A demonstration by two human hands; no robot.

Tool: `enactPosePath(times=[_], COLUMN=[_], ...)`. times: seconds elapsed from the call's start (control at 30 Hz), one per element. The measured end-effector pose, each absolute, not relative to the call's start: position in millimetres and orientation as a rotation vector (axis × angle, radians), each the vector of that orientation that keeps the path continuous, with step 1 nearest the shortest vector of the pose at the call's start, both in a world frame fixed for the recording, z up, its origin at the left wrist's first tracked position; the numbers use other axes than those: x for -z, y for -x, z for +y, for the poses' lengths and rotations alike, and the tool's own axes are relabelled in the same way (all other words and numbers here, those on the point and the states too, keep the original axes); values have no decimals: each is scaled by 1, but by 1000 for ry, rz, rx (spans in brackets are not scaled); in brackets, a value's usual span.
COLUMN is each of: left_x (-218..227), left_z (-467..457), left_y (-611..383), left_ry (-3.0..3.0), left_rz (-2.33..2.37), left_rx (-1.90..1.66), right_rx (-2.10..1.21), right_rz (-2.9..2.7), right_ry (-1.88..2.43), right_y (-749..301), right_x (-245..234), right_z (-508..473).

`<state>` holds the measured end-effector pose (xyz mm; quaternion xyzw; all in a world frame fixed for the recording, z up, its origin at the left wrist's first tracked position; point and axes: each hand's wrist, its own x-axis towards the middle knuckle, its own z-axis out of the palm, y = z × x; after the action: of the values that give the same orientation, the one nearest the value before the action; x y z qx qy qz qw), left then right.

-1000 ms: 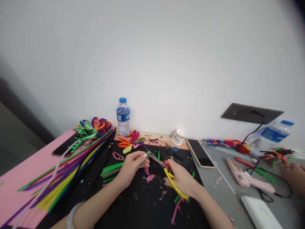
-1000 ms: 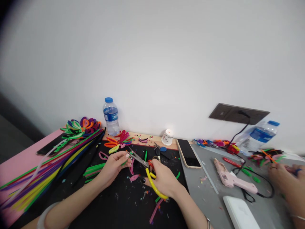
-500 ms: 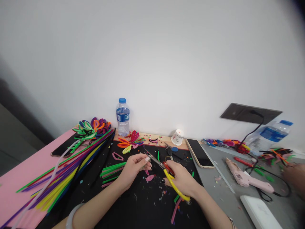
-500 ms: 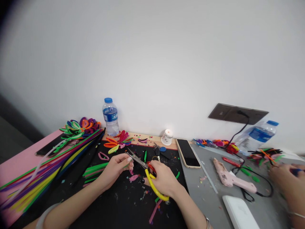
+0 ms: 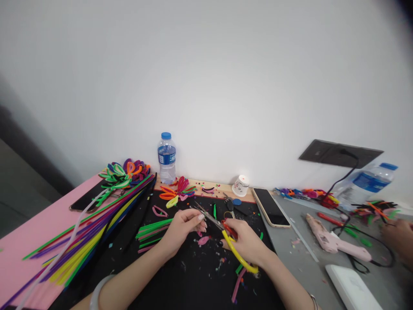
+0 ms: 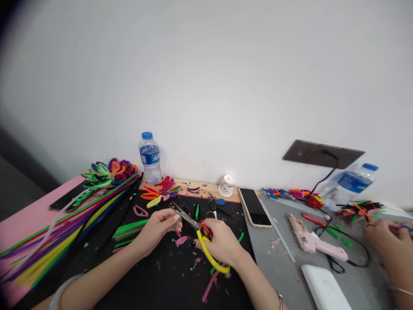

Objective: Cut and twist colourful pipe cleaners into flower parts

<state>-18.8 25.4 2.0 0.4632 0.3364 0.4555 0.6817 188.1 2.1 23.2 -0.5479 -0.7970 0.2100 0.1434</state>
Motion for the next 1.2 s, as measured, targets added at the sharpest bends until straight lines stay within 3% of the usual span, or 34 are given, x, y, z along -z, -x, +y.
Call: enactPosePath(times=[0.5,0.83,1.2], left_x=[1,-7,-7], left_z=[25,24,23], left_y=[18,18,15], left_ry=[-1033,-1215,-1110], left_rz=[749,876,856], left_rx=[-995,-1077,-1010], right_rx=[-460,-121,-129], right_rz=[-2290,-2073,-2062], right_ry=[1589,2026,2011], right_y=[-186,-209,-208], right_x=[-18,-15,-9], right_z=[2,15,15])
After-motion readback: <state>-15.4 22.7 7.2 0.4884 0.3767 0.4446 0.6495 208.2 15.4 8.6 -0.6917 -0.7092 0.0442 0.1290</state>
